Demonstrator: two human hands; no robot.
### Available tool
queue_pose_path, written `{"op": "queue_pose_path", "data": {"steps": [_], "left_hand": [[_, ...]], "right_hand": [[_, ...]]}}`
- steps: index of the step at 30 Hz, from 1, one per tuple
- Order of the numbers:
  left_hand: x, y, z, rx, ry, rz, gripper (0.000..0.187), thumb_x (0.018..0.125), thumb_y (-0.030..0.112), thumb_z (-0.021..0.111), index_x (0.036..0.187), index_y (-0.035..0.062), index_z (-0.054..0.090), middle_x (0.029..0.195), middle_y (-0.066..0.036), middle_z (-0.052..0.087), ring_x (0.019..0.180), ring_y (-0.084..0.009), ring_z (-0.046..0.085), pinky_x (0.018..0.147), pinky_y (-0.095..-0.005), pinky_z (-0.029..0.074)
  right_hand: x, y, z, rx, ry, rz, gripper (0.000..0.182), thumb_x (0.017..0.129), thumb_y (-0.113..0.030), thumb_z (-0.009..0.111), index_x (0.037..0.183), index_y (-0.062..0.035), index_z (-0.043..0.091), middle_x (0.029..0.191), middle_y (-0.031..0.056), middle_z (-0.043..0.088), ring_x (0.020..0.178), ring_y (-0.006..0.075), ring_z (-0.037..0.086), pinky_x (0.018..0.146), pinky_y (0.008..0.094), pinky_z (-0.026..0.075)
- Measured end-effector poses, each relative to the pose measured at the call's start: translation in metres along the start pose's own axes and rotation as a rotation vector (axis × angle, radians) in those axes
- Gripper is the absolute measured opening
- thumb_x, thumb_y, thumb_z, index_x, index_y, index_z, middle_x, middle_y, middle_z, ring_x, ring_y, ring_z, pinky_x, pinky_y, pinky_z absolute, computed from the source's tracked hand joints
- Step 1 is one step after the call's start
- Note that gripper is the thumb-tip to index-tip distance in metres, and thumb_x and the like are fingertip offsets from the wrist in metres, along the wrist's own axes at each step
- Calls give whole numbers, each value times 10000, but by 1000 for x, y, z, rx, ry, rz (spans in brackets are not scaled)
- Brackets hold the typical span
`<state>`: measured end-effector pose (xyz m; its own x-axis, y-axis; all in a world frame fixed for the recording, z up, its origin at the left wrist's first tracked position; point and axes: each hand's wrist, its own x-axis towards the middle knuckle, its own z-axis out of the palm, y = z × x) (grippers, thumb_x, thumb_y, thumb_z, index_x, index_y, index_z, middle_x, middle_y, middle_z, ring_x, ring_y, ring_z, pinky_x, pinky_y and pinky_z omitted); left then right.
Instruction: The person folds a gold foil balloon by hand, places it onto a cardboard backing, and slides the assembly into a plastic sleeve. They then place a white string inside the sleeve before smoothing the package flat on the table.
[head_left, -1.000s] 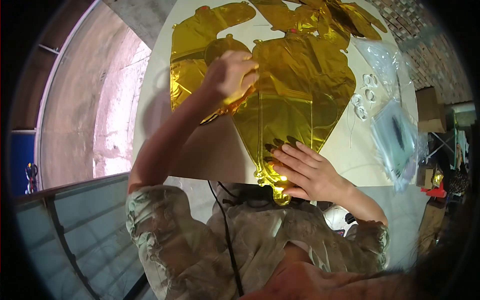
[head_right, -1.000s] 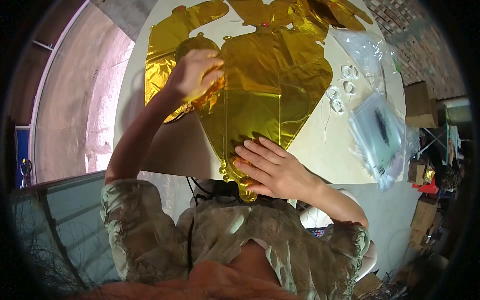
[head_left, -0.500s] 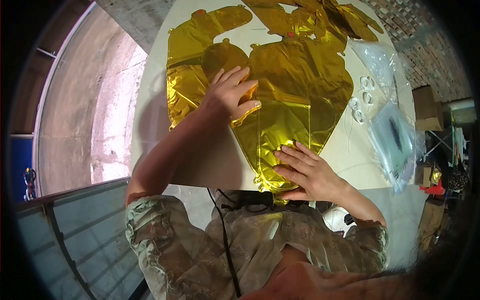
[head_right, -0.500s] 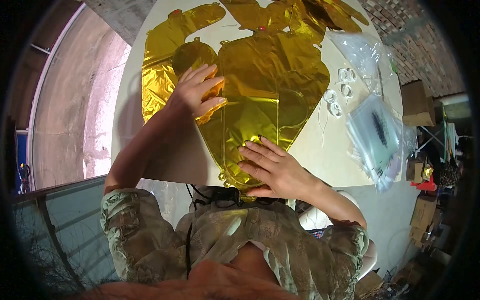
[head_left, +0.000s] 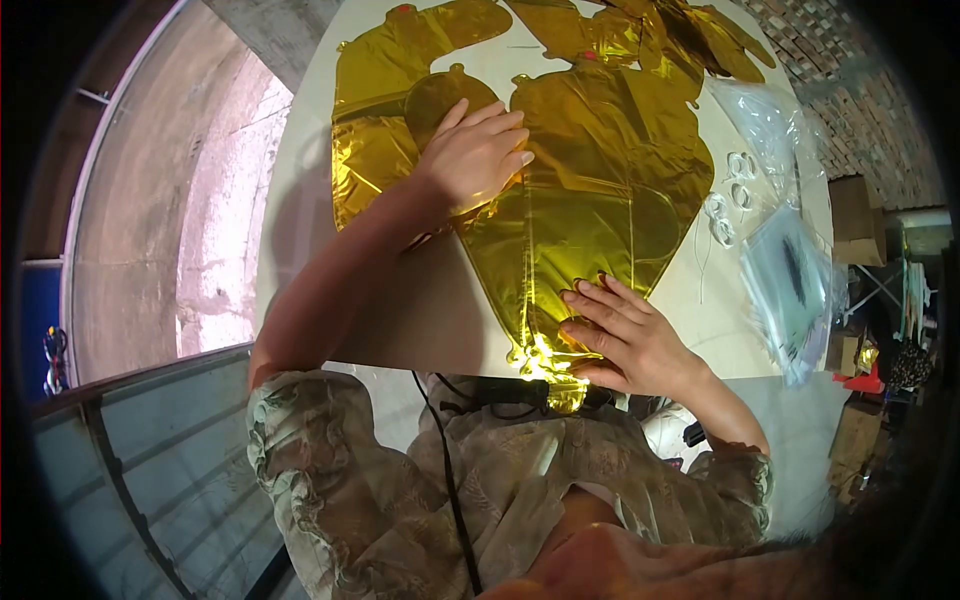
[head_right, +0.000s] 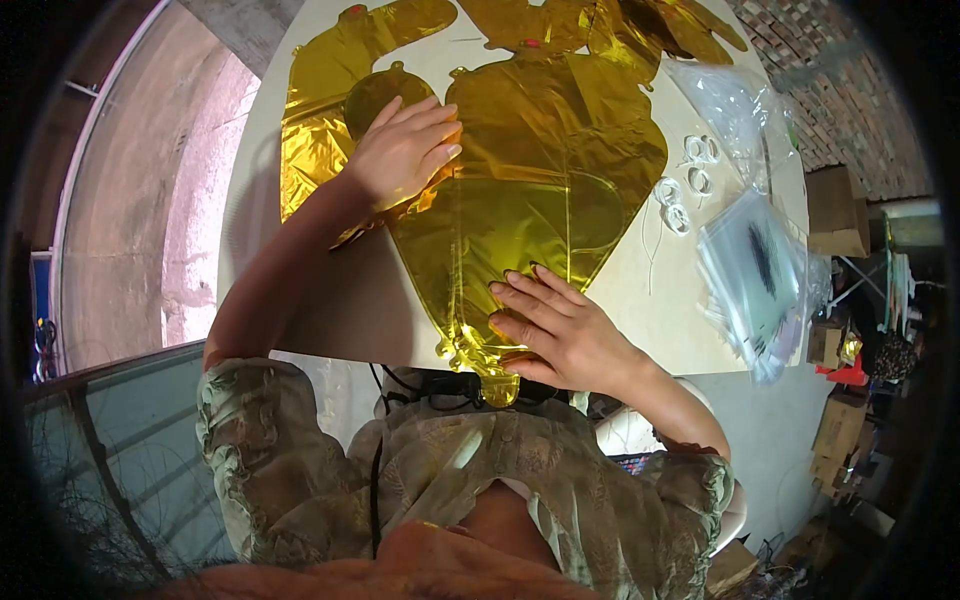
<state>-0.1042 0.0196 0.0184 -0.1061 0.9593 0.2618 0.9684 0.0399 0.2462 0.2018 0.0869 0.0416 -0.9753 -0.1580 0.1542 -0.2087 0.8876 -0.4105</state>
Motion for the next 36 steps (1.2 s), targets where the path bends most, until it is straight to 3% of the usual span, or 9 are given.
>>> {"op": "queue_pose_path", "data": {"steps": [13, 18, 28, 31, 36], "left_hand": [[14, -16, 10, -67, 0, 41, 381, 988, 278, 512, 1324, 104, 559, 1390, -86, 537, 1322, -267, 453, 1158, -484, 242], [15, -20, 16, -32, 101, 105, 384, 989, 300, 503, 1308, 91, 548, 1345, -68, 566, 1303, -268, 464, 1145, -503, 252], [13, -18, 16, 32, 97, 107, 399, 978, 233, 524, 1358, 115, 520, 1412, -98, 509, 1325, -273, 450, 1161, -490, 244], [11, -17, 14, 36, 153, 148, 399, 969, 292, 538, 1310, 87, 550, 1353, -103, 553, 1307, -268, 464, 1135, -514, 276], [-8, -10, -7, -6, 229, 132, 361, 885, 221, 655, 1214, 74, 628, 1311, -117, 585, 1253, -306, 517, 1108, -530, 311]], "right_hand": [[5, -6, 8, -64, 65, 30, 468, 836, -379, 714, 1171, -60, 641, 1370, 133, 536, 1298, 309, 488, 1128, 470, 340], [4, -8, 6, -68, 46, 33, 469, 837, -376, 714, 1175, -59, 638, 1371, 133, 534, 1301, 305, 485, 1131, 469, 336], [17, -13, 3, 5, -19, -36, 586, 809, -377, 731, 1294, -87, 576, 1428, 135, 490, 1356, 298, 433, 1153, 487, 292], [24, -12, 8, 0, -62, -93, 600, 822, -388, 716, 1317, -90, 556, 1451, 125, 469, 1378, 287, 403, 1165, 487, 274], [25, -11, 11, -34, -73, -114, 614, 823, -396, 712, 1328, -89, 547, 1444, 127, 475, 1371, 289, 412, 1162, 486, 284]]}}
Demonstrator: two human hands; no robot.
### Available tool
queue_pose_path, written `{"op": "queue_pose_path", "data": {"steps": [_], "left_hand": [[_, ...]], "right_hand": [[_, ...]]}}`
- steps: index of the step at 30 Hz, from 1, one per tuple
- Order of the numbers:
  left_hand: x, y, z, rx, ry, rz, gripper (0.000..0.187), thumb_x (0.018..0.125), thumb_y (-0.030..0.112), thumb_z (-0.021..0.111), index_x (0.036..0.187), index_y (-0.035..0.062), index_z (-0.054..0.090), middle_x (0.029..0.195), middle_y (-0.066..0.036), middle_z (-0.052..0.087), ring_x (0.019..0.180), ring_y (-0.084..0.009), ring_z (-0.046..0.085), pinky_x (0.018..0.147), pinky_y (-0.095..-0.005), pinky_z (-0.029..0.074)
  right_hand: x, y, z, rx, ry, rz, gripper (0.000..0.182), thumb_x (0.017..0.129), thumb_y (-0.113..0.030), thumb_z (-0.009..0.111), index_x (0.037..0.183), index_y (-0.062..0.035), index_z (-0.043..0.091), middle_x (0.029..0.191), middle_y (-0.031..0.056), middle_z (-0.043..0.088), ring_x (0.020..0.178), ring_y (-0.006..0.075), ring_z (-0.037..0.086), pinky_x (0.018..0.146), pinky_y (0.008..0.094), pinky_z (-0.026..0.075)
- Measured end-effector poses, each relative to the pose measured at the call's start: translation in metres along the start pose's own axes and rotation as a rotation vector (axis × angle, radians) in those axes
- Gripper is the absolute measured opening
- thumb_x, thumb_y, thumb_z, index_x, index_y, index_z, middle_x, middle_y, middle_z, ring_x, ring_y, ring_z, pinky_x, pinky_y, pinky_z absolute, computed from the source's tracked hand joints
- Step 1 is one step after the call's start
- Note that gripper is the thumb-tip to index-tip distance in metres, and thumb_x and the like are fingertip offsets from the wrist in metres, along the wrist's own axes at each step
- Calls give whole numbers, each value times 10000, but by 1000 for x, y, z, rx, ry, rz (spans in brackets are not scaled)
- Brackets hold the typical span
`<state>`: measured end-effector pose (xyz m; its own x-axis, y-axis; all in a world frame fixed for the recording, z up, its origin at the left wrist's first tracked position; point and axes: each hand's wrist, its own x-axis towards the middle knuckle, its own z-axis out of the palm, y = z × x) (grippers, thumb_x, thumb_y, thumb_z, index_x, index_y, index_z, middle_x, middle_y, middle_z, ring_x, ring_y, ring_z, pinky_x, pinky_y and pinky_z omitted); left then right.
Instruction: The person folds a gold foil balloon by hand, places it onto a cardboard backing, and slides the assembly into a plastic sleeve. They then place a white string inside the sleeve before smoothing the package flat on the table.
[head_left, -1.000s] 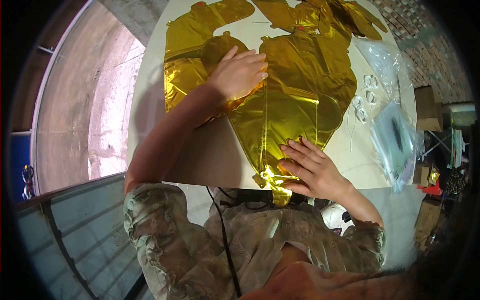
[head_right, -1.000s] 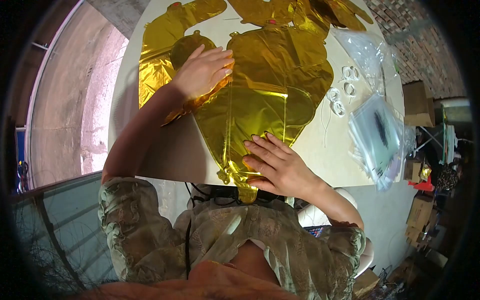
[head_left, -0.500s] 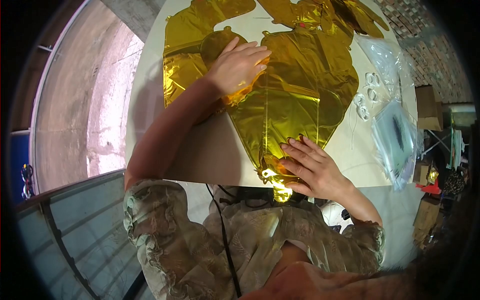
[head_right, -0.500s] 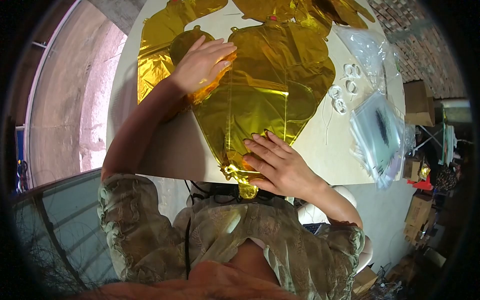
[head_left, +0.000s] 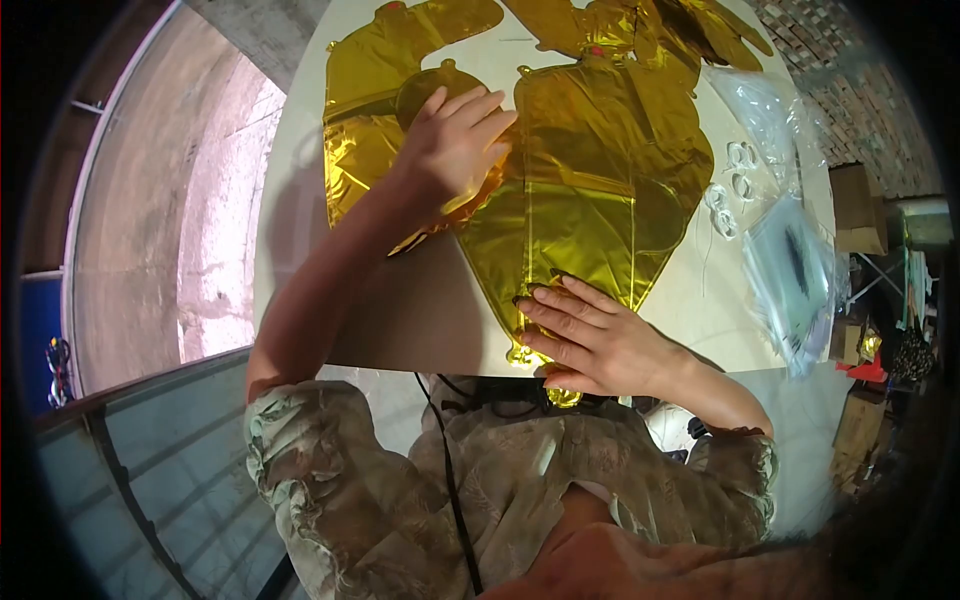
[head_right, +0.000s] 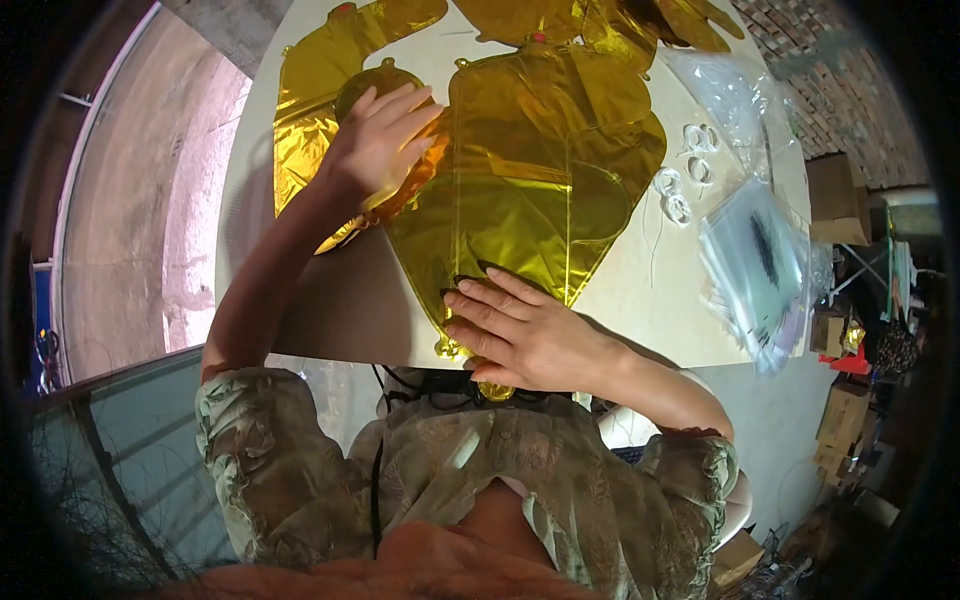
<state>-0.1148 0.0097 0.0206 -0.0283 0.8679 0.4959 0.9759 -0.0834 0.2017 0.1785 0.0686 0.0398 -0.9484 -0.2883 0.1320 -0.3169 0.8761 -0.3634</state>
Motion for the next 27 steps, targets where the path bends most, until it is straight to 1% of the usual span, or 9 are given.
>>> {"op": "queue_pose_path", "data": {"steps": [7, 9, 11, 13, 16, 18, 21, 24, 27], "left_hand": [[-42, 47, -30, -149, -237, 112, 311, 843, 208, 702, 1122, 76, 660, 1278, -100, 593, 1265, -279, 504, 1096, -535, 315], [-54, 55, -24, -221, -85, 176, 309, 824, 206, 723, 1107, 98, 659, 1285, -80, 578, 1268, -269, 487, 1102, -539, 306], [-61, 64, -26, -164, -230, 128, 355, 828, 148, 728, 1157, 89, 609, 1305, -74, 565, 1244, -275, 522, 1118, -530, 301], [-64, 62, -24, -118, -206, 142, 341, 821, 154, 733, 1140, 100, 624, 1264, -89, 589, 1180, -288, 564, 1052, -504, 389], [-66, 45, -24, -340, -38, -65, 388, 814, 242, 735, 1156, 87, 637, 1231, -115, 592, 1100, -310, 579, 969, -449, 447], [-44, 38, -48, -94, -207, -654, 419, 843, 312, 705, 1171, 63, 625, 1141, -136, 605, 1007, -333, 606, 872, -411, 483], [-37, 18, -45, 14, 56, -680, 429, 839, 407, 704, 1098, 72, 639, 1019, -149, 589, 934, -328, 608, 790, -410, 480], [-28, 8, -48, -14, -152, -783, 401, 824, 431, 718, 946, 58, 633, 948, -135, 568, 878, -315, 601, 751, -414, 475], [-36, 5, -38, 4, -58, -702, 402, 822, 428, 720, 830, 47, 592, 902, -123, 553, 842, -308, 589, 727, -422, 467]], "right_hand": [[-11, 1, -8, -30, 65, 90, 617, 805, -397, 727, 1308, -82, 559, 1427, 133, 492, 1359, 300, 427, 1159, 479, 287], [-14, 2, -11, -25, 69, 102, 589, 804, -387, 726, 1282, -75, 577, 1411, 136, 507, 1338, 307, 452, 1148, 481, 306], [-16, 3, -8, -75, 80, 116, 509, 860, -393, 665, 1232, -50, 610, 1385, 147, 526, 1307, 299, 478, 1139, 466, 319], [-17, 3, -4, -82, 93, 117, 488, 861, -377, 668, 1219, -49, 615, 1374, 143, 534, 1294, 300, 492, 1131, 462, 333], [-16, 2, -4, -69, 90, 125, 531, 815, -361, 719, 1239, -62, 606, 1390, 134, 527, 1305, 314, 485, 1127, 480, 336], [-13, 1, -9, -80, 106, 114, 528, 819, -362, 718, 1245, -72, 606, 1396, 131, 523, 1317, 307, 474, 1134, 475, 327], [-11, 0, -11, -32, 94, 84, 516, 825, -365, 715, 1245, -84, 610, 1402, 126, 519, 1331, 298, 462, 1142, 473, 317], [-12, 1, -7, -21, 72, 78, 499, 827, -367, 717, 1231, -90, 618, 1401, 123, 521, 1337, 295, 457, 1146, 477, 311], [-13, 1, -5, -7, 74, 76, 492, 827, -365, 720, 1218, -85, 619, 1397, 123, 525, 1340, 295, 454, 1148, 479, 311]]}}
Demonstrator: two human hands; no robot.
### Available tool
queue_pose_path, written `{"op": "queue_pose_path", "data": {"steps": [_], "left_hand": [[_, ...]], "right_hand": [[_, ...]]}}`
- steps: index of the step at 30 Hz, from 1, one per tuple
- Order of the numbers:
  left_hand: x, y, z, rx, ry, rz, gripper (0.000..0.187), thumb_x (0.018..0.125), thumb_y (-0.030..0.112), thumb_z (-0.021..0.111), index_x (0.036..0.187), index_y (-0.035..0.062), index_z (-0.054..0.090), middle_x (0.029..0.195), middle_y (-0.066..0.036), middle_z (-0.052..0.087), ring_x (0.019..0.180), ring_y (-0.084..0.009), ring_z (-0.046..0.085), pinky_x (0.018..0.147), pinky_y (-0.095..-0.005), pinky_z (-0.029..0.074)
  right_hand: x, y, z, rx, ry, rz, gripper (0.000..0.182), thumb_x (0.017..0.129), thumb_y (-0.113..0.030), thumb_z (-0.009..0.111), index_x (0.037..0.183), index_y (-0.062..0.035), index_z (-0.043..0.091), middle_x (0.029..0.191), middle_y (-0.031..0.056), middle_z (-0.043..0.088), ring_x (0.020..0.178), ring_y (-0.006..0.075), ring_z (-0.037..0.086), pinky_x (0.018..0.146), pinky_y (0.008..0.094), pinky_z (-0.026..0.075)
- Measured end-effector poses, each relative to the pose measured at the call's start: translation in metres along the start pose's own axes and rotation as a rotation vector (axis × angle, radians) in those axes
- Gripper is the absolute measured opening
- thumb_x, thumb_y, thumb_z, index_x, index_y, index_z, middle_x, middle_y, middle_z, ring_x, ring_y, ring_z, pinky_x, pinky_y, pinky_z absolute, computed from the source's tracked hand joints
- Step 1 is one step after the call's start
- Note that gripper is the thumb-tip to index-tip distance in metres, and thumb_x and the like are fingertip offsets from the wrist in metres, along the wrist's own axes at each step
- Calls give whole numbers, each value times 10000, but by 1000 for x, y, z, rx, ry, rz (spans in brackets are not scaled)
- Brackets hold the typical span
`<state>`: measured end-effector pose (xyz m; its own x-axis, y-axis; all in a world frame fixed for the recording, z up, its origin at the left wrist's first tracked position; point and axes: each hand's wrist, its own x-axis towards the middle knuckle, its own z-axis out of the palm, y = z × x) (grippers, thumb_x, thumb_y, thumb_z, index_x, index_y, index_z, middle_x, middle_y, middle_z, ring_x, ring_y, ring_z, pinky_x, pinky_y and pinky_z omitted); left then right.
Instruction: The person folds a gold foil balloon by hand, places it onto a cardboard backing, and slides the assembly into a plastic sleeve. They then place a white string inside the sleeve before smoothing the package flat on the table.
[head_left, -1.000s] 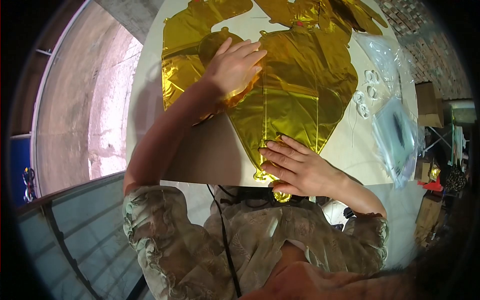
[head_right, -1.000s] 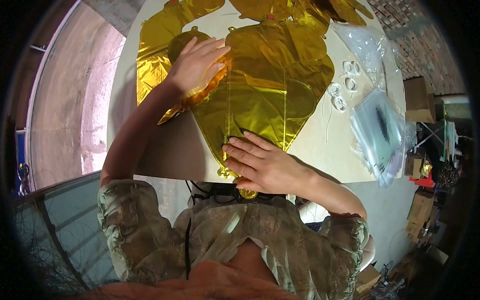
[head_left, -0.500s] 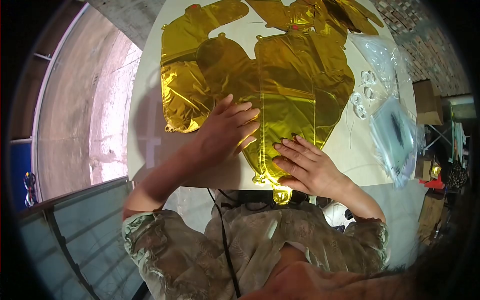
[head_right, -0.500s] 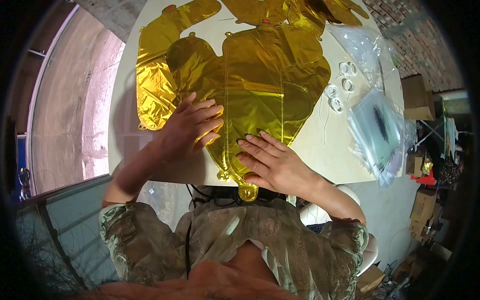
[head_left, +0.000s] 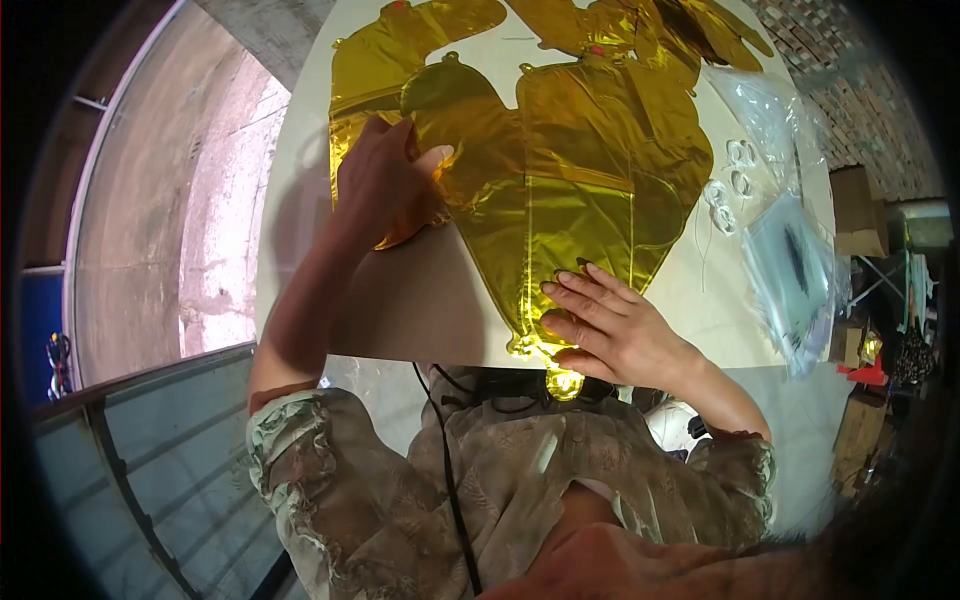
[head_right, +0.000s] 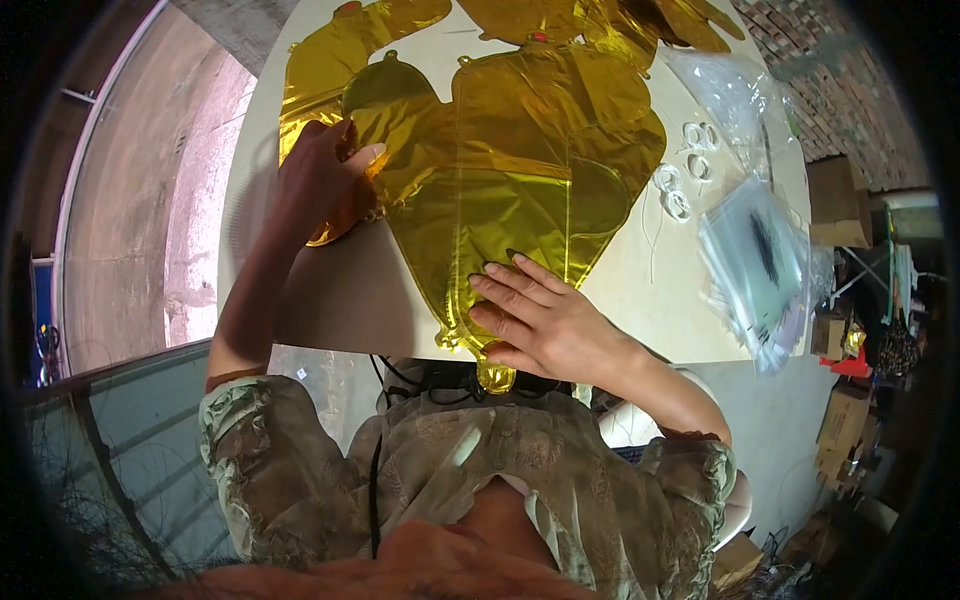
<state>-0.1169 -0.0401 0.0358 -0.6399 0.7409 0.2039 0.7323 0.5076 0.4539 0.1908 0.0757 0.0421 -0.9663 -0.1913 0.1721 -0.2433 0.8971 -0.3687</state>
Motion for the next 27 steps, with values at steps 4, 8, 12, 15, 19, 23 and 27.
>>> {"op": "queue_pose_path", "data": {"steps": [4, 8, 12, 15, 19, 23, 27], "left_hand": [[0, -3, 5, 9, -9, -5, 357, 826, 397, 717, 885, 56, 629, 913, -127, 566, 852, -313, 591, 738, -416, 471], [-2, -5, 10, -47, 43, 34, 310, 836, 340, 691, 1005, 80, 687, 965, -138, 592, 876, -322, 608, 767, -410, 485], [-5, 6, 8, 13, -9, -10, 314, 872, 299, 681, 1093, 79, 714, 1019, -107, 635, 964, -265, 632, 841, -363, 481], [-4, 4, 12, 0, 45, 52, 264, 876, 275, 668, 1052, 88, 731, 1020, -114, 657, 909, -271, 650, 793, -366, 499], [12, 21, -2, -1, 38, 47, 217, 885, 251, 654, 1012, 98, 741, 991, -120, 667, 844, -221, 673, 717, -347, 511], [16, 55, -9, -619, -80, -16, 263, 937, 260, 601, 1056, 40, 681, 936, -116, 675, 848, -209, 677, 746, -347, 528], [6, 76, 0, -1448, -440, 27, 423, 1004, 148, 503, 1392, 5, 412, 1261, -167, 565, 1146, -276, 603, 986, -374, 485]], "right_hand": [[0, -1, 1, 7, -1, 1, 479, 828, -362, 722, 1203, -81, 623, 1390, 123, 530, 1339, 294, 455, 1147, 478, 312], [1, -3, 1, 3, 3, 1, 476, 835, -356, 716, 1223, -96, 624, 1392, 118, 530, 1338, 290, 457, 1148, 477, 313], [0, -1, 5, 12, -3, -29, 448, 851, -358, 687, 1203, -88, 628, 1384, 133, 528, 1308, 294, 479, 1146, 479, 311], [1, -2, 3, 18, -6, -22, 438, 851, -353, 687, 1196, -89, 632, 1378, 133, 532, 1308, 293, 478, 1147, 481, 309], [1, -1, 3, 23, -2, -32, 431, 850, -352, 687, 1187, -87, 636, 1375, 134, 534, 1309, 293, 477, 1149, 480, 306], [0, -1, 3, 18, -10, -31, 424, 855, -356, 687, 1190, -100, 641, 1385, 131, 529, 1318, 294, 471, 1149, 478, 307], [1, -2, 3, 25, 0, -32, 426, 854, -352, 682, 1175, -77, 639, 1367, 133, 541, 1306, 289, 480, 1148, 474, 305]]}}
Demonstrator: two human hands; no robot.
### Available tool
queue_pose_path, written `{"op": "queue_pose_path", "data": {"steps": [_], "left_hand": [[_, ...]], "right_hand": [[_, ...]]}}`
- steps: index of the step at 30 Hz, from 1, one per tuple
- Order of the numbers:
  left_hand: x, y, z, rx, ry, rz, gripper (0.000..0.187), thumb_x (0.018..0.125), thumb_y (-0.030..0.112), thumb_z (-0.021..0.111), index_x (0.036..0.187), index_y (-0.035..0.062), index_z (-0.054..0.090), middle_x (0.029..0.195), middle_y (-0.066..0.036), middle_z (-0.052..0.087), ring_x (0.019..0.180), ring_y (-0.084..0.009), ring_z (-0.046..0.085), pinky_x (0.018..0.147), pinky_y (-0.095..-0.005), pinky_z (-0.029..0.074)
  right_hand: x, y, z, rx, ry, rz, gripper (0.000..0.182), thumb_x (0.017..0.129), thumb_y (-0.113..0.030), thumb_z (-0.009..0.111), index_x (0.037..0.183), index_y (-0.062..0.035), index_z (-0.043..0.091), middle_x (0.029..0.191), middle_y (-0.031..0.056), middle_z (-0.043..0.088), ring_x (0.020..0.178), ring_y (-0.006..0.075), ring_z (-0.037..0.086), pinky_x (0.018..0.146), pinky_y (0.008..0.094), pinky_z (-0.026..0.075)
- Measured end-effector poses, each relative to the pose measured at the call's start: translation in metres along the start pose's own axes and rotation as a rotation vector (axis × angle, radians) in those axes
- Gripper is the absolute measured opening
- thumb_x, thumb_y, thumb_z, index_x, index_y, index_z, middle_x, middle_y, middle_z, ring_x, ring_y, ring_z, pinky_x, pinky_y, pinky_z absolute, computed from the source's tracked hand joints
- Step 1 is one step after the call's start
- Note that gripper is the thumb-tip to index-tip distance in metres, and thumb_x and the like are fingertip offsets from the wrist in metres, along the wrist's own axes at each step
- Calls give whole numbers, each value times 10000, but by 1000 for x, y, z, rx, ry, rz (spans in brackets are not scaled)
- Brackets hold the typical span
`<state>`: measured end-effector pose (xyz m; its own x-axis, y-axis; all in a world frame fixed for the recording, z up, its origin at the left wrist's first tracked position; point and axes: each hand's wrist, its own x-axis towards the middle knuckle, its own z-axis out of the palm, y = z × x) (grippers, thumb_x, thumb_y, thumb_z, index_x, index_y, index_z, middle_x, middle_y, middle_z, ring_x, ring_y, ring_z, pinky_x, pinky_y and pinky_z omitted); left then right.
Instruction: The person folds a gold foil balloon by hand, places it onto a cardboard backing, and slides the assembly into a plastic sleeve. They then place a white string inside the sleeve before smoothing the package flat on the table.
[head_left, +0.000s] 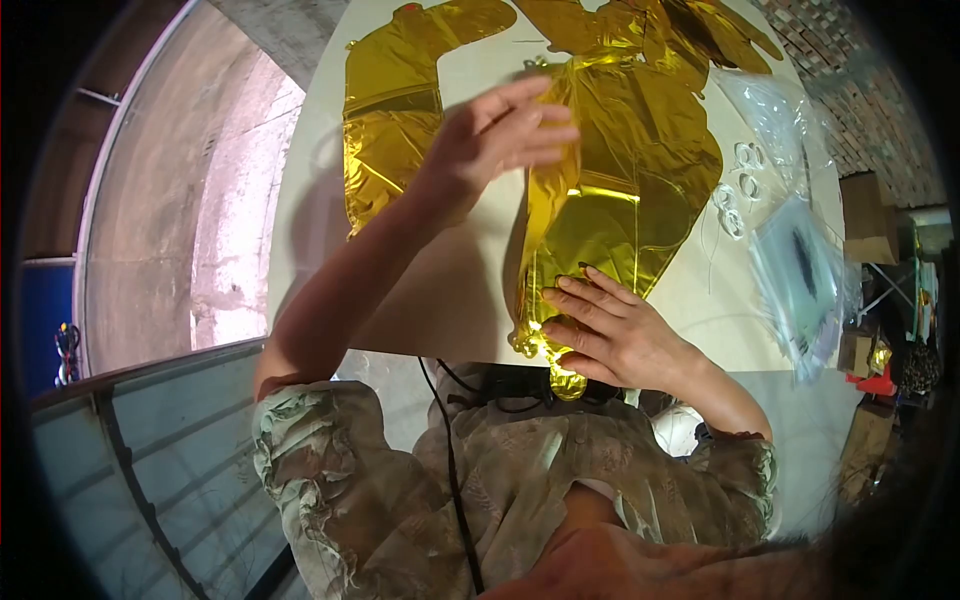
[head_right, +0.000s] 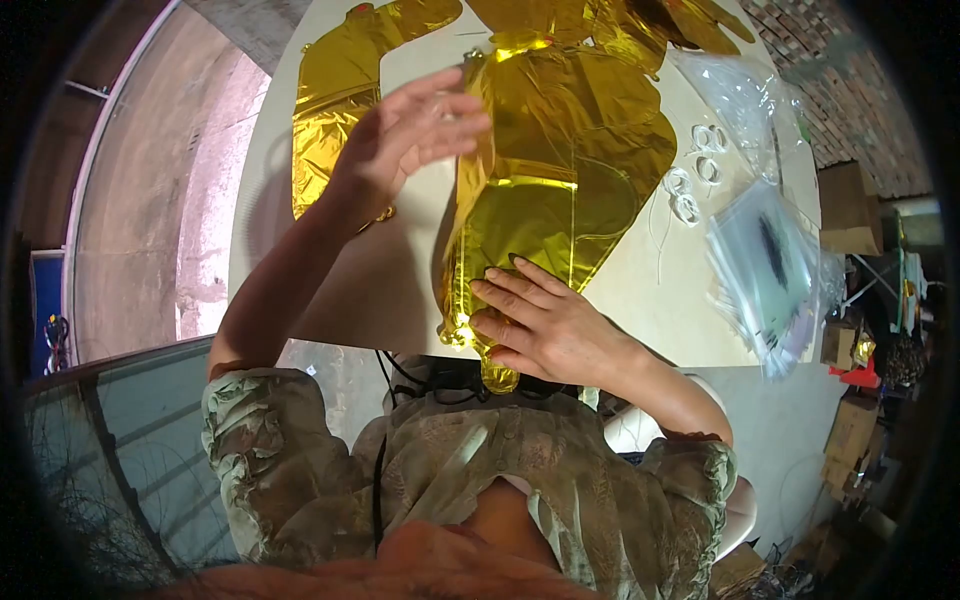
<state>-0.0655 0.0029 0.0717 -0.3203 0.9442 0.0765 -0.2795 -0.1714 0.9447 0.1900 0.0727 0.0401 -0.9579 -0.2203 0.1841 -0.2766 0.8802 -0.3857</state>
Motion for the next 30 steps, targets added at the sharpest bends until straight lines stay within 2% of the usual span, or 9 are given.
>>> {"op": "queue_pose_path", "data": {"steps": [1, 4, 5, 7, 11, 12, 19, 22, 30], "left_hand": [[-2, -7, -4, 3, -1, 0, 423, 1004, 148, 503, 1392, 5, 412, 1261, -167, 565, 1146, -276, 603, 986, -374, 485], [-14, -30, -29, 834, 46, 145, 336, 955, 63, 522, 1285, 2, 514, 1304, -170, 549, 1191, -289, 579, 1006, -373, 470], [-19, -31, -32, 837, 36, 144, 336, 955, 63, 522, 1285, 2, 514, 1304, -170, 549, 1191, -289, 579, 1006, -373, 470], [-27, -37, -37, 1244, -145, 341, 420, 889, 190, 611, 1259, -4, 561, 1321, -215, 540, 1233, -361, 528, 1024, -410, 437], [-26, -46, -23, 1560, -290, 555, 463, 852, 269, 649, 1258, 52, 596, 1402, -180, 500, 1300, -336, 469, 1064, -476, 370], [-28, -45, -19, 1530, -323, 498, 525, 837, 253, 674, 1310, 57, 556, 1480, -153, 422, 1370, -335, 397, 1100, -529, 333], [-29, -49, -9, 1539, -431, 517, 602, 856, 325, 668, 1377, 72, 505, 1512, -149, 383, 1409, -323, 346, 1126, -524, 284], [-31, -50, -7, 1565, -442, 591, 593, 841, 372, 678, 1323, 48, 556, 1449, -166, 465, 1358, -323, 423, 1102, -494, 311], [-37, -58, 0, 1523, -467, 565, 646, 839, 372, 685, 1343, 2, 522, 1468, -174, 440, 1395, -320, 373, 1121, -492, 286]], "right_hand": [[0, 0, 0, 0, 3, 0, 426, 854, -352, 682, 1175, -77, 639, 1367, 133, 541, 1306, 289, 480, 1148, 474, 305], [-2, 1, 2, -7, 28, 0, 422, 853, -351, 685, 1174, -81, 640, 1364, 133, 545, 1303, 291, 484, 1147, 475, 306], [-2, 2, 3, -5, 30, -7, 423, 852, -351, 686, 1174, -81, 640, 1363, 134, 546, 1301, 292, 485, 1147, 475, 306], [-3, 3, 4, -1, 34, -11, 424, 851, -351, 687, 1174, -81, 641, 1361, 136, 547, 1300, 293, 486, 1147, 476, 305], [-3, 3, 3, 0, 25, -8, 412, 851, -354, 688, 1168, -93, 653, 1368, 128, 545, 1314, 288, 477, 1147, 476, 308], [-3, 2, 3, -10, 21, -5, 402, 853, -356, 688, 1165, -104, 665, 1378, 121, 540, 1326, 286, 467, 1149, 475, 310], [-5, -1, 3, 8, 2, -1, 426, 842, -367, 697, 1176, -106, 657, 1398, 118, 522, 1335, 285, 456, 1150, 474, 307], [-4, -2, 4, -3, 19, -4, 439, 836, -368, 702, 1184, -106, 651, 1403, 117, 517, 1339, 284, 452, 1151, 474, 305], [-4, -4, 6, -9, 92, -73, 483, 809, -357, 728, 1193, -78, 639, 1355, 131, 543, 1260, 291, 512, 1115, 471, 358]]}}
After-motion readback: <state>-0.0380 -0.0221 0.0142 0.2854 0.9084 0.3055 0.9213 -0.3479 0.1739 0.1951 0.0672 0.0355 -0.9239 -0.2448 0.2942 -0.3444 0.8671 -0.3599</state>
